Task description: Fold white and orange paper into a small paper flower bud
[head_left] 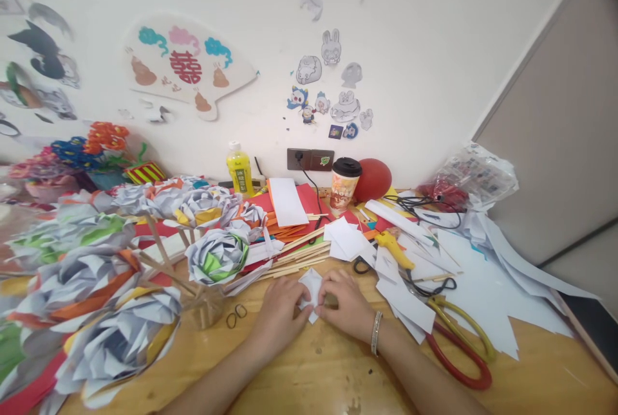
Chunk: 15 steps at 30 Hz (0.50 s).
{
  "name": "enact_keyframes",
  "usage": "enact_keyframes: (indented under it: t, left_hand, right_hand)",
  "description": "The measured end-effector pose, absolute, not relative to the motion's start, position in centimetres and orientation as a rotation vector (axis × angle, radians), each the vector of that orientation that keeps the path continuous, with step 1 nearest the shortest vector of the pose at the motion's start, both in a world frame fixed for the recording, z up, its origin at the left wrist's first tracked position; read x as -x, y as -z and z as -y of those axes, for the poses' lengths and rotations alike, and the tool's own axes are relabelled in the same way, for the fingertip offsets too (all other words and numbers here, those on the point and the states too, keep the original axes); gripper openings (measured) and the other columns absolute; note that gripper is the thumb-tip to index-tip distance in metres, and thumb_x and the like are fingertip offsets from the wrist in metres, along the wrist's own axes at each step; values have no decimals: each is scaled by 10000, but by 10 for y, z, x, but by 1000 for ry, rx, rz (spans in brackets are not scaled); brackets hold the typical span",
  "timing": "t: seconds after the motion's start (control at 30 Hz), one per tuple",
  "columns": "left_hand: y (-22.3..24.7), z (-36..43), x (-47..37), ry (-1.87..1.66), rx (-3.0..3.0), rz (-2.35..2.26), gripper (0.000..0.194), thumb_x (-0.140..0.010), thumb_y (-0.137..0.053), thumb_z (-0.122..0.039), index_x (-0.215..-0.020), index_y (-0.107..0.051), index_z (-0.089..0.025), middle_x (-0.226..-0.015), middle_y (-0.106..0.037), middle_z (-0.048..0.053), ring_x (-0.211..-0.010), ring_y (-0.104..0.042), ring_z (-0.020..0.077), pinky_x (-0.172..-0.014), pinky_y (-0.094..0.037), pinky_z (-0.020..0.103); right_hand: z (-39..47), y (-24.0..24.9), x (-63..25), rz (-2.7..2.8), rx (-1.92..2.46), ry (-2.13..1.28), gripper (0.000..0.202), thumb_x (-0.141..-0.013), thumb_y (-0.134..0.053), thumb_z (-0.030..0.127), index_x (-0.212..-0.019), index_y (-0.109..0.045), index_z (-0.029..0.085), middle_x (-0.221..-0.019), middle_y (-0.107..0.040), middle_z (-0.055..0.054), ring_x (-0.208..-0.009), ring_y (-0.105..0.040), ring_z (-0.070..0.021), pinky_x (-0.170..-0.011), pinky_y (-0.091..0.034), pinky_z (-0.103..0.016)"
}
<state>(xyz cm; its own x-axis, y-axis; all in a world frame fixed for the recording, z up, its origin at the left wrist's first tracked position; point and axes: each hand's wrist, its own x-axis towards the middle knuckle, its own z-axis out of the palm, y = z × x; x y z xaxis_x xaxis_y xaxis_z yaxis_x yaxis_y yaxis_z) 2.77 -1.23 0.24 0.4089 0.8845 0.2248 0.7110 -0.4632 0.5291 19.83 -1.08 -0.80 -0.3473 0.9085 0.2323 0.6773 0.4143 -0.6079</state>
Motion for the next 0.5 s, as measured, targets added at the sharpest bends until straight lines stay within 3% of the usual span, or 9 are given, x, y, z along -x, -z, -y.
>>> enact_keyframes:
  t: [0.17, 0.4, 0.5]
  left_hand:
    - [1, 13, -27, -676, -2313, -1400, 46, -704, -565, -184, -743, -553, -206, -739, -569, 6, -763, -491, 194, -678, -340, 301]
    - [3, 12, -27, -680, -2306, -1386, 20, -716, -567, -193, -729, -562, -207, -726, -574, -6, -751, -494, 187, -678, -334, 298]
    - [2, 12, -27, -674, -2318, -1380, 12, -719, -566, -194, -722, -563, -205, -738, -584, -2, -759, -495, 190, -677, -333, 299]
  right_hand:
    - [15, 6, -196, 2166, 1358, -486, 133, -685, -669, 263, -702, -551, 202, -838, -509, -1, -835, -458, -172, -741, -338, -302]
    - [19, 5, -193, 2197, 1454, -481, 352, -535, -760, 357, -756, -522, 221, -851, -473, 9, -845, -430, -192, -740, -342, -308]
    - [18, 7, -195, 2162, 1436, -524, 269, -607, -720, 317, -760, -522, 219, -847, -484, 8, -854, -436, -188, -752, -343, -306]
